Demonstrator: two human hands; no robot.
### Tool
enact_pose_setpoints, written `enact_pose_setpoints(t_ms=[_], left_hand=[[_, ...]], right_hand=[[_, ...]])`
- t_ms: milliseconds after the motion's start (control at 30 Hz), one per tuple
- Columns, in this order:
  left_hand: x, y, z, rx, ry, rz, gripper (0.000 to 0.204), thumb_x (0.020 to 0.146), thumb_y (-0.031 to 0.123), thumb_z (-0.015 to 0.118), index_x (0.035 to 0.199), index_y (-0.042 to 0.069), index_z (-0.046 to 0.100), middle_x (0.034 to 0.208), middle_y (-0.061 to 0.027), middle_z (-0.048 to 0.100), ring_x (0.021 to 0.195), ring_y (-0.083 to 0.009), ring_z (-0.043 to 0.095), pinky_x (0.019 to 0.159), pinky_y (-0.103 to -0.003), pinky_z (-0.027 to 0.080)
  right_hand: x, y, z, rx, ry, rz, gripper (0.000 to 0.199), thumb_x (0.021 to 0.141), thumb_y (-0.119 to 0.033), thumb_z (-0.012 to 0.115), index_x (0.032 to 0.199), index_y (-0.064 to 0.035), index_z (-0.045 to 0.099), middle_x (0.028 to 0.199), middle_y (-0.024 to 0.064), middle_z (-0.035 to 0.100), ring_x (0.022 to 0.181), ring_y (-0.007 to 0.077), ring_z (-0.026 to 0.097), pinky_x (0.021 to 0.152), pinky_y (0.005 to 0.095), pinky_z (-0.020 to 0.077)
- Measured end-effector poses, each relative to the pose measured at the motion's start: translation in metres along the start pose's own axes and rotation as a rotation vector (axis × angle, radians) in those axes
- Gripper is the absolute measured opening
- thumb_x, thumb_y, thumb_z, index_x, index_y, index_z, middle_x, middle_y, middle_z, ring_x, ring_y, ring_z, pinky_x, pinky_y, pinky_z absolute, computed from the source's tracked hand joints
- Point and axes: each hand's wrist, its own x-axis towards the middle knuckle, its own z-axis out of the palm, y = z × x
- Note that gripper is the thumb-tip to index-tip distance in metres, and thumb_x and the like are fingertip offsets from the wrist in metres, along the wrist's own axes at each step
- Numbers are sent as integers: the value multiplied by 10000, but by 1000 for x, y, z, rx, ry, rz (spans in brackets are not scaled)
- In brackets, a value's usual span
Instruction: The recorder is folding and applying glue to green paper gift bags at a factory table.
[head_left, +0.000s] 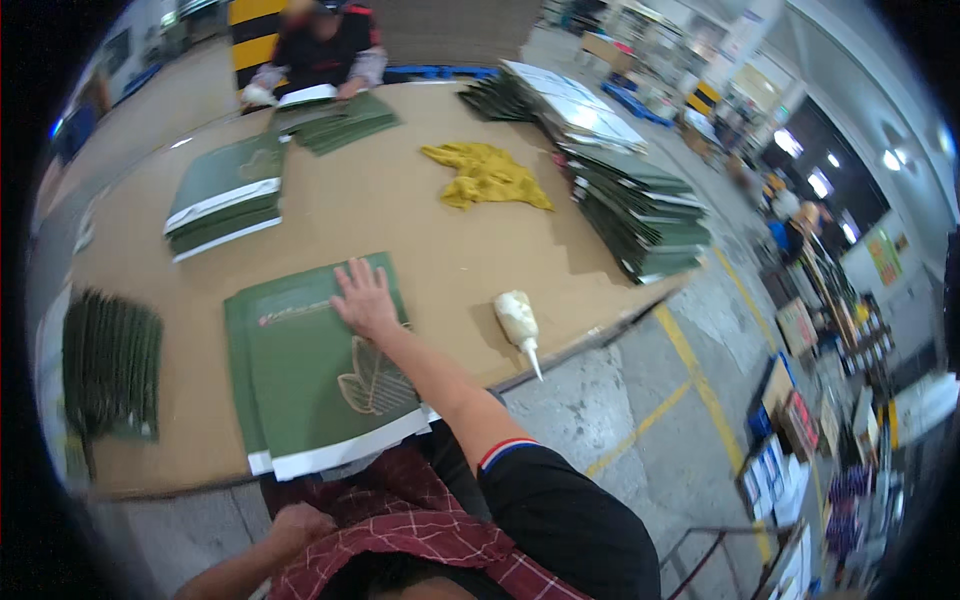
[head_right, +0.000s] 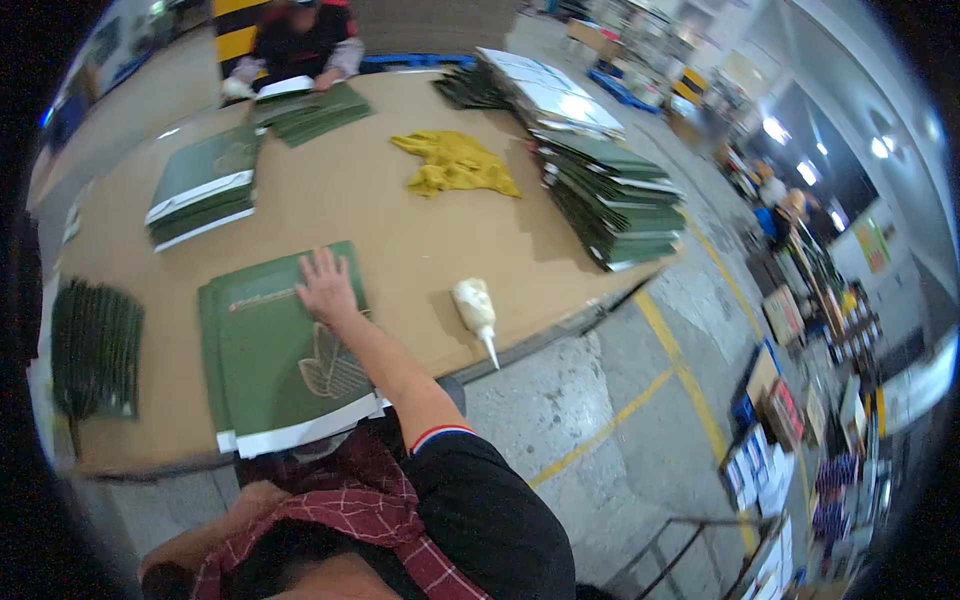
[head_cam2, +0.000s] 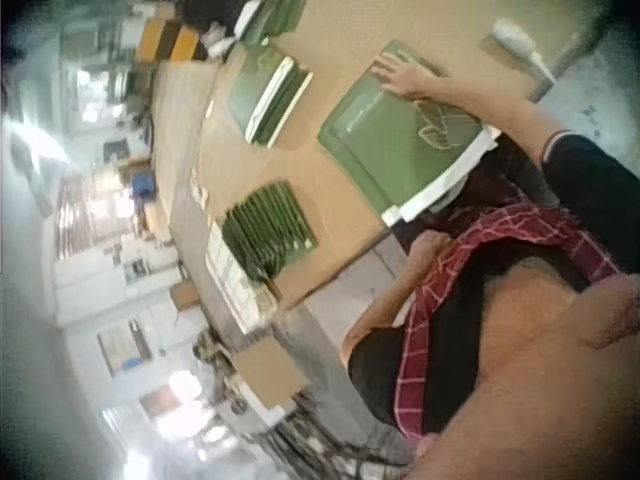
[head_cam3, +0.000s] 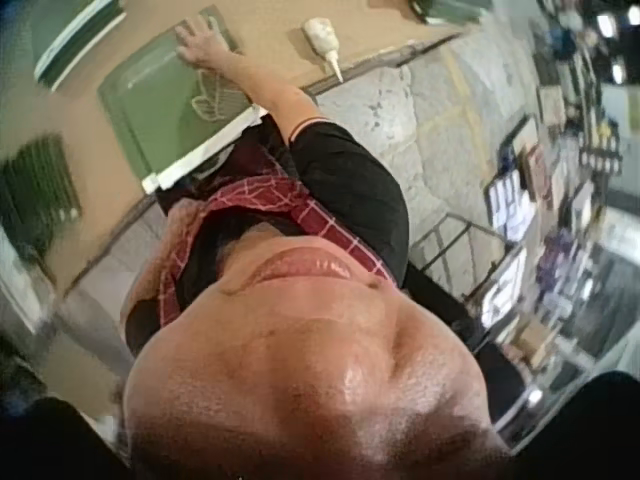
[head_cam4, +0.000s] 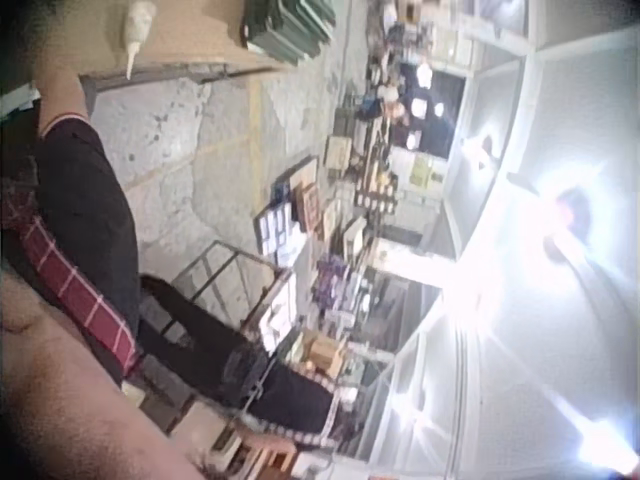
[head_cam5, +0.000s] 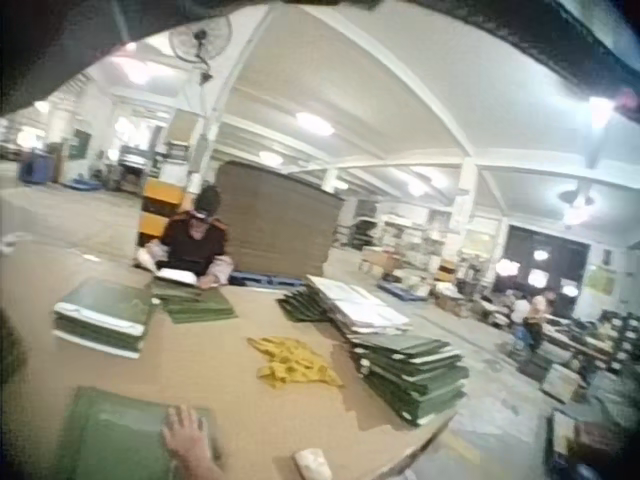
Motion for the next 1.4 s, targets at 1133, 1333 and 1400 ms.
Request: enact_pose_setpoints(t_ms=[1133, 1333, 1400], left_hand=[[21, 63, -67, 110, 631, -536, 268, 883, 249, 448, 955, 22, 570, 945, -124, 585, 922, -282, 534, 829, -364, 401], [72, -14, -71, 368, 476, -635, 488, 892, 392, 379, 1287, 104, 357, 1370, -158, 263, 1296, -297, 193, 1027, -496, 165], [79, -41, -58, 354, 413, -660, 539, 889, 438, 344, 1323, 121, 292, 1394, -162, 203, 1309, -300, 148, 1027, -522, 126]], right_hand=[[-16, 21, -17, -18, -134, 85, 527, 884, -442, 334, 1318, -142, 336, 1400, 112, 239, 1301, 259, 192, 1034, 480, 171], [-14, 11, -18, -15, -197, 79, 535, 891, -442, 308, 1335, -143, 299, 1411, 111, 210, 1312, 254, 162, 1044, 472, 158], [-14, 10, -21, -26, -217, 77, 541, 891, -442, 307, 1339, -140, 290, 1412, 121, 204, 1312, 258, 157, 1044, 471, 157]])
